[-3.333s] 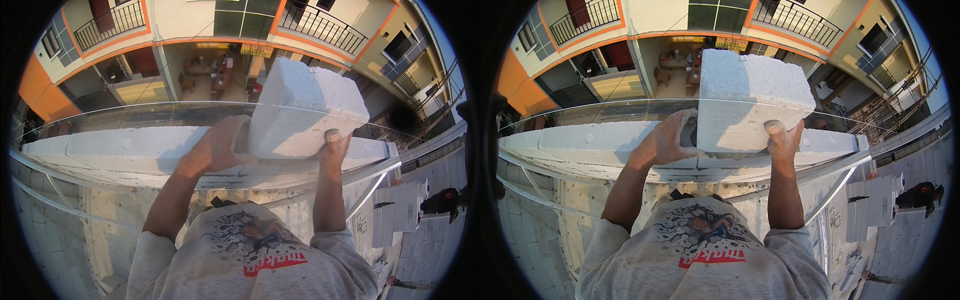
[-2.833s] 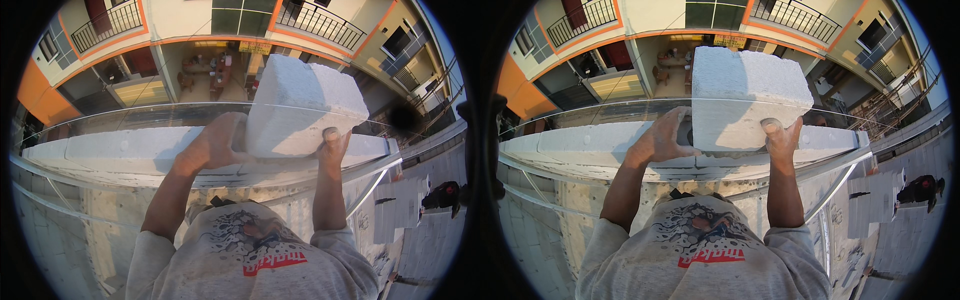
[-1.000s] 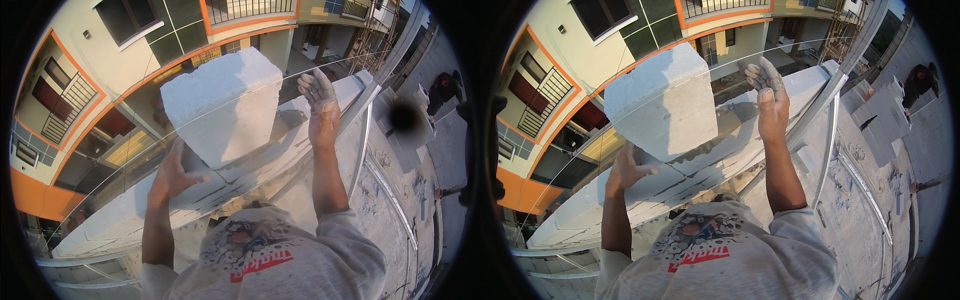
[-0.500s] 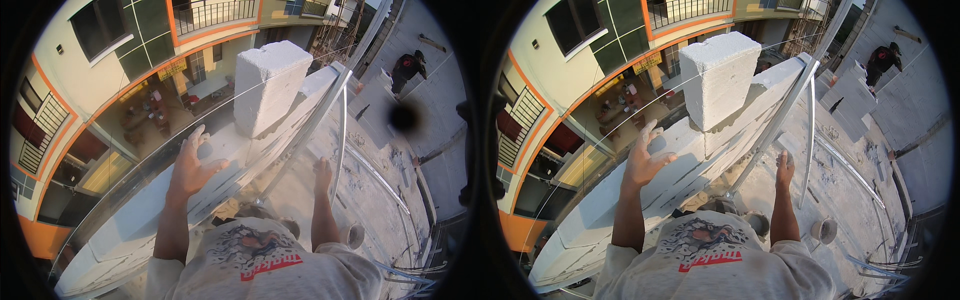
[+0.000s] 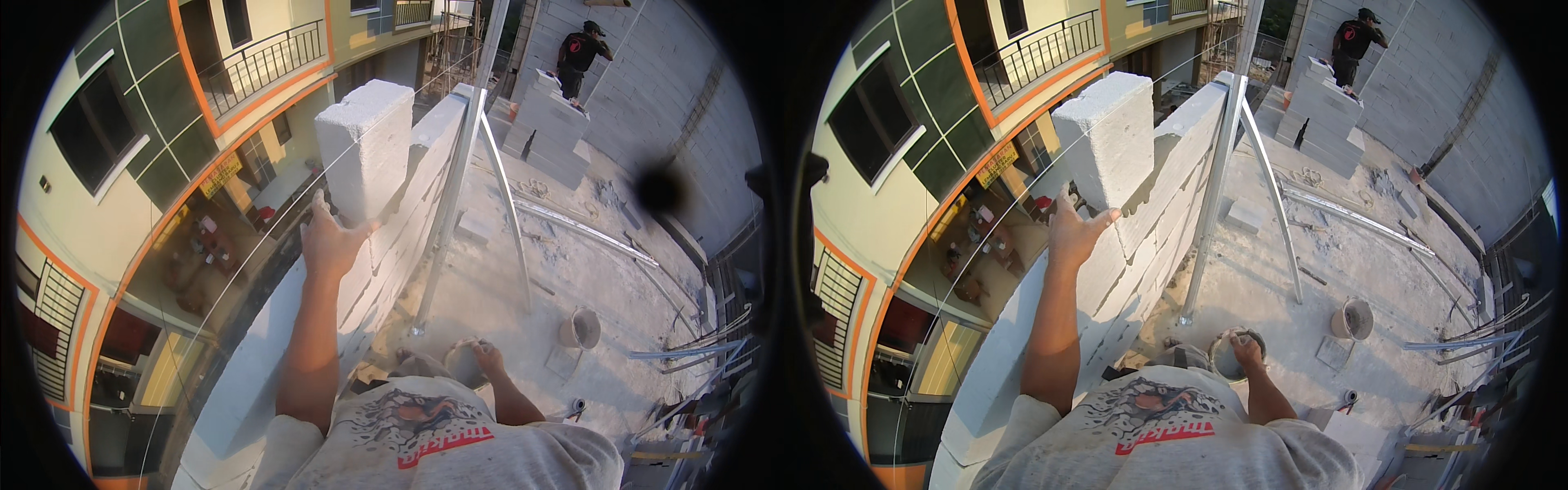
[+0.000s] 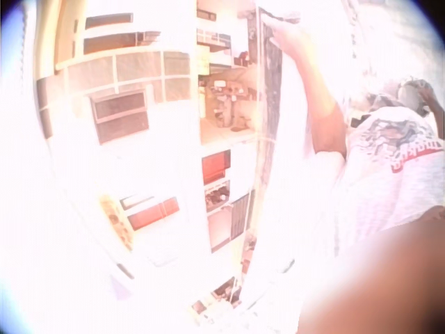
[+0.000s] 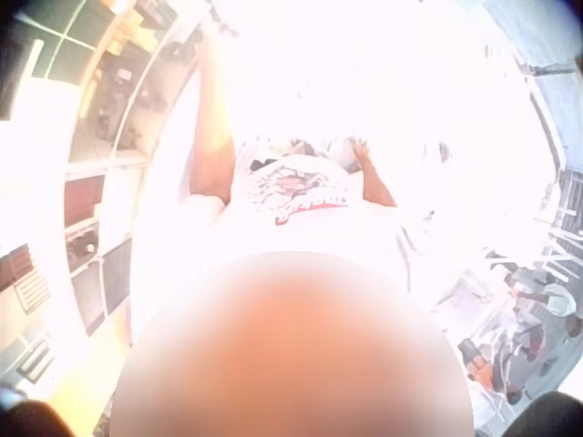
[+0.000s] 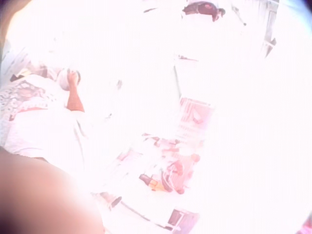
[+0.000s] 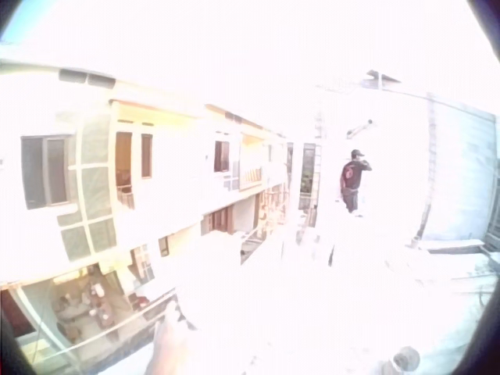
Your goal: The person measures a wall section with a tape measure, then picks up an aerated concrete block, scores it with a utility knife, and breaks it to size. The person places the cut block onto the wall and adjusts its position.
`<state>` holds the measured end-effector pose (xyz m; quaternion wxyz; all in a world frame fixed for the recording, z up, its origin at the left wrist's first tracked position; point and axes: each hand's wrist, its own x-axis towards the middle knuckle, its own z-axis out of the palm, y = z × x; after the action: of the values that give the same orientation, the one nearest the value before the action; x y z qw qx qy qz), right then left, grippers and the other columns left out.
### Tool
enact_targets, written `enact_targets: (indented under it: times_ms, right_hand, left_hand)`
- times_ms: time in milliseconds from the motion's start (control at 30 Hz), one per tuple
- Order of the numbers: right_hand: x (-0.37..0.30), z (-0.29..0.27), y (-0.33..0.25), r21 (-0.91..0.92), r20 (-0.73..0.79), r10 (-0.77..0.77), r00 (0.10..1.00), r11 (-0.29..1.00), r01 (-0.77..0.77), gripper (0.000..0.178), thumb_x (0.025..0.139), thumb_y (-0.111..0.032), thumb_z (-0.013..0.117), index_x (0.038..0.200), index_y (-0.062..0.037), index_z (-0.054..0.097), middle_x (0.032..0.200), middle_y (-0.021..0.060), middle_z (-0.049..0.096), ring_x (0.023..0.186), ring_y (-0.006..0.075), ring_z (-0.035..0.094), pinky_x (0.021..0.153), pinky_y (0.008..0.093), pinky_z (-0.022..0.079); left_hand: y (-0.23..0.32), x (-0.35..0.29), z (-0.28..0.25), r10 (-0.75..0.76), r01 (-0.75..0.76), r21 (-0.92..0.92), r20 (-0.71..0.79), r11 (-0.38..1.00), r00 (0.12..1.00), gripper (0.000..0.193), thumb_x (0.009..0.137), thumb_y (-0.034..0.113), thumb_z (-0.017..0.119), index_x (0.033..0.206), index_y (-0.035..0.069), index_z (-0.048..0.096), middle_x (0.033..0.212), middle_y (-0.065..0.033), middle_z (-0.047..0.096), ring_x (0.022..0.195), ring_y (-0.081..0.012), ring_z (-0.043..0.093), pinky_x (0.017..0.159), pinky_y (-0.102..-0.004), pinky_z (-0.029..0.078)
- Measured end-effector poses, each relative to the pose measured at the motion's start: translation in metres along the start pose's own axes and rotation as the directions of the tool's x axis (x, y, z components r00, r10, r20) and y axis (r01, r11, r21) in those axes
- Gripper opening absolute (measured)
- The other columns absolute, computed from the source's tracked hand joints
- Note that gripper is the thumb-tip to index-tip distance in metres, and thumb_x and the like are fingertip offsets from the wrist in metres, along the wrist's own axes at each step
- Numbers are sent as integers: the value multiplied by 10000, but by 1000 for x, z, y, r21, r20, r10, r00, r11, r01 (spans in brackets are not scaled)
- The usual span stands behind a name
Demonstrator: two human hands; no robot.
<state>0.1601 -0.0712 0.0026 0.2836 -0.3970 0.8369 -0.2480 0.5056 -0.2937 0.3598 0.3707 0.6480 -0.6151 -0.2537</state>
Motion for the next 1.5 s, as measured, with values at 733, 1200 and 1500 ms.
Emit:
enact_targets:
  times_ms: [733, 1200, 1500]
  right_hand:
    - [171, -49, -144, 447, -46, -72, 996, 891, 85, 429, 863, -406, 692, 910, 20, 682, 695, 72, 637, 632, 155, 602, 613, 317, 490]
    - [440, -286, -495, 282, -609, -465, 643, 630, 723, 517, 837, -453, 724, 1024, 28, 689, 955, 78, 667, 888, 170, 596, 795, 311, 465]
    - [505, -325, -588, 369, -428, -647, 631, 512, 776, 700, 745, -453, 793, 1166, 79, 623, 1063, 198, 671, 940, 272, 647, 817, 355, 505]
  left_hand:
    - [-12, 23, 18, 46, -46, -78, -5, 996, 999, 894, 666, 293, 868, 1308, -77, 367, 1260, -311, 554, 1171, -346, 578, 976, -381, 454]
    - [7, 22, 11, -140, 141, 50, -19, 989, 990, 856, 570, 220, 908, 1247, -55, 463, 1114, -208, 663, 1045, -327, 641, 909, -381, 489]
    - [2, 17, 12, -210, 211, 41, -14, 977, 978, 849, 466, 358, 957, 1117, -48, 594, 1064, -190, 664, 987, -341, 644, 870, -405, 497]
